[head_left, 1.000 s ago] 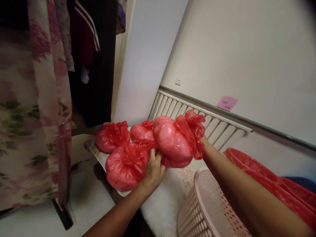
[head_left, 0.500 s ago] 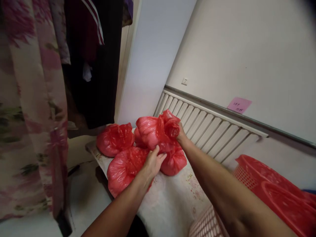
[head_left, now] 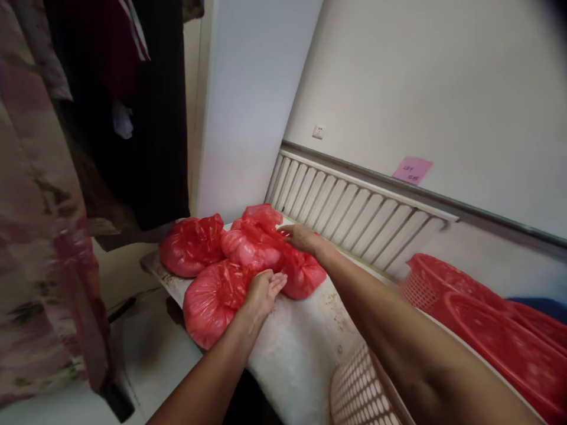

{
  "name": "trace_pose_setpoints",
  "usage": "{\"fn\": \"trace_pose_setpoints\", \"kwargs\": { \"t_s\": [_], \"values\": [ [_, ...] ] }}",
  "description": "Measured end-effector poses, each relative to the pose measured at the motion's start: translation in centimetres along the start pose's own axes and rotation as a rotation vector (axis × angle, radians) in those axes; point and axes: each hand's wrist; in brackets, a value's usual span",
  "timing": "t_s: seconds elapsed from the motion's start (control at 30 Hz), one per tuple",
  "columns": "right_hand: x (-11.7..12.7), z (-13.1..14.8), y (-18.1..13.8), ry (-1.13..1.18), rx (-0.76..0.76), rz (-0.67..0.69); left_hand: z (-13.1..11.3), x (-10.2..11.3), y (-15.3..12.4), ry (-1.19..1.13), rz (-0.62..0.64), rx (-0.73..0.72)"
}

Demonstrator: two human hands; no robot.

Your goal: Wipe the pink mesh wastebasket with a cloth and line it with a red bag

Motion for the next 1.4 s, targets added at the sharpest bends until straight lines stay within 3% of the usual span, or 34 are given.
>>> {"fn": "trace_pose_setpoints", "kwargs": {
  "t_s": [0.17,0.33,0.43,0.53,0.63,0.7,0.8,0.9,1.0,1.13,1.23,1.4],
  "values": [
    [6.7,0.2,-5.9,-0.093,-0.079,0.167,2.3,-2.8,-4.1,0.246,0.096,0.015],
    [12.2,0.8,-16.3,-0.049,-0.114,0.148,5.5,-6.3,-8.8,0.488,0.251,-0.045],
    [14.9,1.4,-23.6,0.067,-0.176,0.009,7.4,-8.7,-12.3,0.631,0.335,-0.138],
    [16.8,1.8,-31.3,0.156,-0.218,-0.228,9.4,-10.5,-16.5,0.778,0.431,-0.333],
    [17.3,1.0,-39.2,0.208,-0.286,-0.602,11.6,-11.5,-20.3,1.109,0.645,-0.861],
    [16.1,-0.8,-44.5,0.234,-0.374,-0.840,13.1,-12.0,-22.1,1.241,0.745,-1.048],
    [11.8,-5.2,-52.0,0.280,-0.641,-1.012,15.3,-12.9,-23.8,1.462,0.914,-1.077],
    [6.0,-9.8,-58.0,0.220,-1.014,-0.939,17.2,-13.8,-24.5,1.802,1.040,-1.014],
    [1.2,-12.8,-62.1,0.149,-1.131,-0.917,18.6,-14.1,-24.6,2.091,1.040,-0.999],
    [-2.5,-14.8,-64.9,-0.136,-1.258,-0.732,19.1,-13.8,-24.2,2.159,0.990,-1.087],
    [-4.1,-15.7,-65.6,-0.189,-1.321,-0.593,19.1,-13.6,-24.2,2.149,0.946,-1.172],
    [-4.7,-16.3,-65.4,-0.103,-1.304,-0.680,19.3,-13.7,-24.3,2.126,0.916,-1.272]
  ]
}}
Point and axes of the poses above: each hand's wrist, its own y-axis towards the middle knuckle, its own x-axis out of the back of the hand, z = x × y, and after that the axes turned 7 degrees about z, right-handed
